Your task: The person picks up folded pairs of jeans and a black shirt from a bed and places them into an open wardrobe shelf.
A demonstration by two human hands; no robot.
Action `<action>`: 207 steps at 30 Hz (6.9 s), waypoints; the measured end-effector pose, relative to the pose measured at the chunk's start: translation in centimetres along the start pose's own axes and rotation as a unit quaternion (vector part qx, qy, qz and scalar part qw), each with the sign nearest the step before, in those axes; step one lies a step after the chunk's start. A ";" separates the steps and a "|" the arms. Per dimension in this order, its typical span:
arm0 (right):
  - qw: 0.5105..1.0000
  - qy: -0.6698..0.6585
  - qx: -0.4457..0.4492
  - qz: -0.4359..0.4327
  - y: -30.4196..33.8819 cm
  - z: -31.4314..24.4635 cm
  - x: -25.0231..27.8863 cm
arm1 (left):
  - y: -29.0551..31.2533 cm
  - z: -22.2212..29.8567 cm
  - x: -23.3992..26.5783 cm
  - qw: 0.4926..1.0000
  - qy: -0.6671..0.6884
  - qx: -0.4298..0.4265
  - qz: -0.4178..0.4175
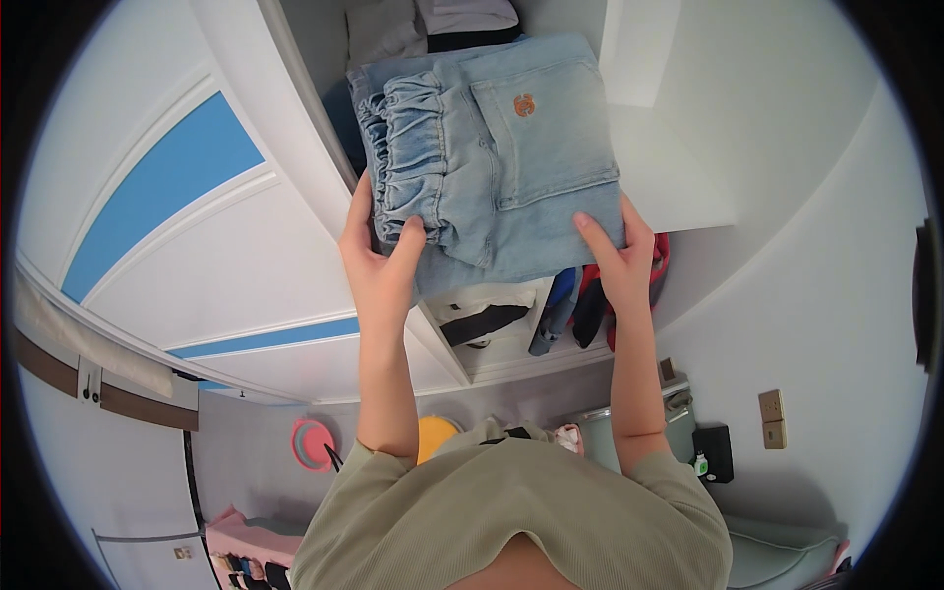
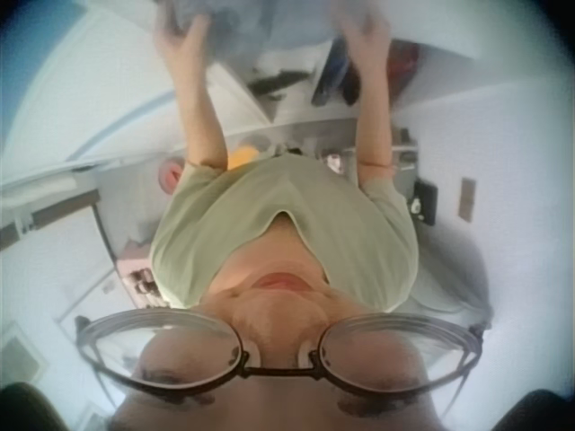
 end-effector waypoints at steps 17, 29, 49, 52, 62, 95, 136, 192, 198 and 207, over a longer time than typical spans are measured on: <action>0.998 -0.054 0.015 0.010 -7.3 1.1 -2.9 | -4.7 -2.1 -3.2 0.976 -0.175 -0.122 0.042; 0.991 -0.118 -0.010 -0.067 -14.8 1.2 -5.8 | -11.9 -2.4 -4.2 0.898 -0.372 -0.199 0.123; 0.989 0.126 0.057 -0.044 -15.4 3.0 -5.6 | -6.1 -10.2 -5.2 0.779 -0.573 -0.255 -0.022; 0.991 -0.025 0.006 -0.130 -15.1 3.7 -5.3 | -6.3 -10.9 -4.9 0.774 -0.585 -0.242 -0.022; 0.882 0.407 0.225 0.072 -8.3 1.0 -7.4 | -7.2 -11.6 -5.3 0.784 -0.584 -0.208 -0.028; 0.921 0.339 0.186 0.056 -5.1 3.4 -8.8 | -0.2 -7.3 -4.2 0.898 -0.372 -0.213 -0.103; 0.881 0.442 0.024 0.167 17.3 -1.5 10.3 | 17.7 5.4 -15.4 0.953 -0.162 -0.148 -0.209; 0.395 0.396 -0.428 0.709 69.7 -2.2 7.0 | 60.4 23.8 -15.9 0.482 0.388 -0.114 -0.777; 0.392 0.354 -0.475 0.704 81.4 0.1 5.4 | 69.7 22.7 -11.3 0.439 0.333 -0.016 -0.834; 0.369 0.288 -0.573 0.673 96.9 6.5 4.4 | 83.5 16.2 -3.9 0.331 0.199 0.252 -0.887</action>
Point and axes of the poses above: each hand's wrist, its own y-axis away from the middle knuckle, its own x-axis out of the back of the hand, z = x × y, the point moved 7 cm from there along -y, towards the middle knuckle, and after that the axes turned 14 degrees about -x, right-handed, at the moved point
